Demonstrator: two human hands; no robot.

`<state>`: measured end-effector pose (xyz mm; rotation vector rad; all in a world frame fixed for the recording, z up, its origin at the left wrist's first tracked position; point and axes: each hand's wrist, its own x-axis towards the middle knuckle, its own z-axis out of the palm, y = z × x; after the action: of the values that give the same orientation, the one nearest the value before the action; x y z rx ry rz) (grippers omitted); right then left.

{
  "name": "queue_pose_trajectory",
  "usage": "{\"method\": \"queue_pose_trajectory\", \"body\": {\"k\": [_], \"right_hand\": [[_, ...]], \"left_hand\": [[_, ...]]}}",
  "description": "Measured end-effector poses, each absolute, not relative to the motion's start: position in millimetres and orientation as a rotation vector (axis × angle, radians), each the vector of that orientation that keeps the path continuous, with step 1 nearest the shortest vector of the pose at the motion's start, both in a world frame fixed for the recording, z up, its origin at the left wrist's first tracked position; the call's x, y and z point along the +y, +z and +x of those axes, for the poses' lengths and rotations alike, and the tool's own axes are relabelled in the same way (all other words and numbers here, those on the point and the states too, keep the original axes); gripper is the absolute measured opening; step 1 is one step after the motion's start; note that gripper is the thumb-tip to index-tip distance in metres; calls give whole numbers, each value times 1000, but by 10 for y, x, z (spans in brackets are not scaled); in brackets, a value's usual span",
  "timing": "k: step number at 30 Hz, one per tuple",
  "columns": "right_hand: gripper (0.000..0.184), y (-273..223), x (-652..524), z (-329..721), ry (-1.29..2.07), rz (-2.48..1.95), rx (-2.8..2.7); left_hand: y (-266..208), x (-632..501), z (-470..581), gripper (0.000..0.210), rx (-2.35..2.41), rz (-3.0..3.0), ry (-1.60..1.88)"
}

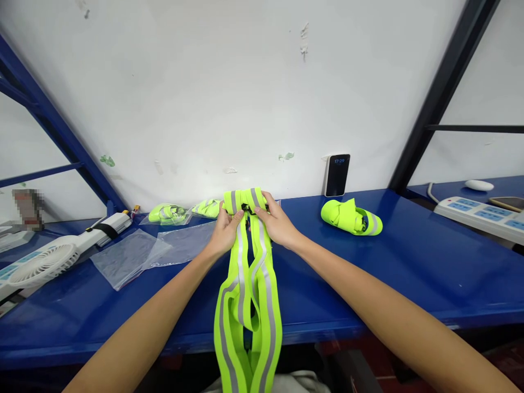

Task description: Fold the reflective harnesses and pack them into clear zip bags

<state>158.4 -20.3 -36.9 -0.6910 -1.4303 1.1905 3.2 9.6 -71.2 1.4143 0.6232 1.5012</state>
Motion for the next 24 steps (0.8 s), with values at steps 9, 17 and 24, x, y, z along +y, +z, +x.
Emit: {"method": "queue_pose_trajectory", "body": {"k": [9, 17, 24], "right_hand": [[40, -444, -95, 1614, 1057, -718, -1415], [28, -420, -147, 1591, 1067, -778, -1203], [28, -405, -126, 1600, 1201, -810, -1044]], "left_hand": [[-546, 5, 42, 57, 587, 1200, 1428], [-472, -74, 104, 46, 451, 992, 1295], [-446, -103, 132, 44, 512, 946, 1160]]}}
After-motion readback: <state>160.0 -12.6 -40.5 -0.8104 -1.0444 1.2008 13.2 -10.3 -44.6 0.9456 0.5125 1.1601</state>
